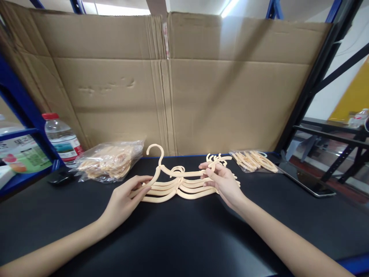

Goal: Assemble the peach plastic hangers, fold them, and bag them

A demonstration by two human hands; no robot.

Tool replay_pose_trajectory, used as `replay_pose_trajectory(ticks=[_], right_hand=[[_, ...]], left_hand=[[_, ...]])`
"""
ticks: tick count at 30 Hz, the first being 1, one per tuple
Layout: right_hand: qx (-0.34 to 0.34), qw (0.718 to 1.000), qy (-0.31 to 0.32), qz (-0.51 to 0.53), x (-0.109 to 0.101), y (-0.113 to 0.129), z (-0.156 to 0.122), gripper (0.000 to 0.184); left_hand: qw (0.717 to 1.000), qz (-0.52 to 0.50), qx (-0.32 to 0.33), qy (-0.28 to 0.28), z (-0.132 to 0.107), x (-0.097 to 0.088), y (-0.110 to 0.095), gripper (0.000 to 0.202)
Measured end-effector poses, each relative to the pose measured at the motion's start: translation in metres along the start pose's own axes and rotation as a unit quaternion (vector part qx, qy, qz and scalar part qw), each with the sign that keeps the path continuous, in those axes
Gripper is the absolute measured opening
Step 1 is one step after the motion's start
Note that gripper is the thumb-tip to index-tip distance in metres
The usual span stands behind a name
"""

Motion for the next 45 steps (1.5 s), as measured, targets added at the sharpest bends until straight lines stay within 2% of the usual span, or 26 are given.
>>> replay_pose_trajectory(ticks=[4, 7, 9, 12, 14, 17, 20, 23, 25, 29, 35, 39, 42, 45], right_hand=[[-0.019, 0.999, -0.016, 0.024, -0.009, 0.005, 0.003, 0.024], [-0.021, 0.999, -0.018, 0.035, -0.026, 0.012, 0.009, 0.023], [-0.016, 1.0, -0.012, -0.004, -0.041, 0.019, 0.014, 0.023], [-0.008, 0.99, 0.023, -0.137, -0.059, 0.031, 0.018, 0.025], [-0.016, 0.966, 0.066, -0.248, -0.064, 0.038, 0.018, 0.024], [-0.018, 0.906, 0.156, -0.394, -0.062, 0.038, 0.013, 0.023], [-0.002, 0.838, 0.238, -0.492, -0.058, 0.026, 0.005, 0.023], [0.014, 0.788, 0.272, -0.552, -0.058, 0.014, 0.001, 0.024], [0.031, 0.778, 0.276, -0.564, -0.06, 0.006, 0.002, 0.024], [0.046, 0.789, 0.257, -0.557, -0.06, -0.001, 0.005, 0.025], [0.056, 0.779, 0.239, -0.577, -0.057, -0.006, 0.006, 0.02], [0.038, 0.763, 0.238, -0.6, -0.054, -0.004, 0.005, 0.018], [0.026, 0.748, 0.226, -0.623, -0.053, 0.003, 0.003, 0.015], [-0.036, 0.743, 0.172, -0.646, -0.043, 0.022, 0.002, 0.016]], left_hand=[[1.0, 0.014, -0.022, -0.01, 0.001, -0.004, 0.001, 0.019], [0.999, 0.016, -0.027, -0.016, 0.002, -0.01, 0.0, 0.019], [1.0, 0.018, -0.021, -0.011, 0.004, -0.012, -0.002, 0.017], [0.999, 0.038, 0.015, 0.024, 0.007, -0.011, -0.011, 0.011], [0.996, 0.049, 0.044, 0.053, 0.008, -0.008, -0.019, 0.009], [0.987, 0.069, 0.081, 0.123, 0.006, 0.004, -0.03, 0.009], [0.965, 0.104, 0.1, 0.219, -0.003, 0.023, -0.037, 0.009], [0.95, 0.114, 0.1, 0.274, -0.012, 0.036, -0.038, 0.01], [0.947, 0.111, 0.102, 0.284, -0.015, 0.041, -0.038, 0.011], [0.95, 0.106, 0.109, 0.273, -0.016, 0.044, -0.038, 0.012], [0.947, 0.128, 0.126, 0.266, -0.017, 0.044, -0.038, 0.02], [0.941, 0.162, 0.118, 0.274, -0.019, 0.046, -0.033, 0.02], [0.943, 0.183, 0.108, 0.258, -0.017, 0.044, -0.034, 0.015], [0.952, 0.188, 0.094, 0.222, -0.016, 0.042, -0.042, 0.014]])
Point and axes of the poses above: each hand's wrist, its own z-axis towards the middle knuckle, its own x-axis out of the palm, y = z × x, the point moved 10 cm from there along z, towards the middle knuckle, and after that the axes turned 9 degrees about -z, right-handed, at the moved point
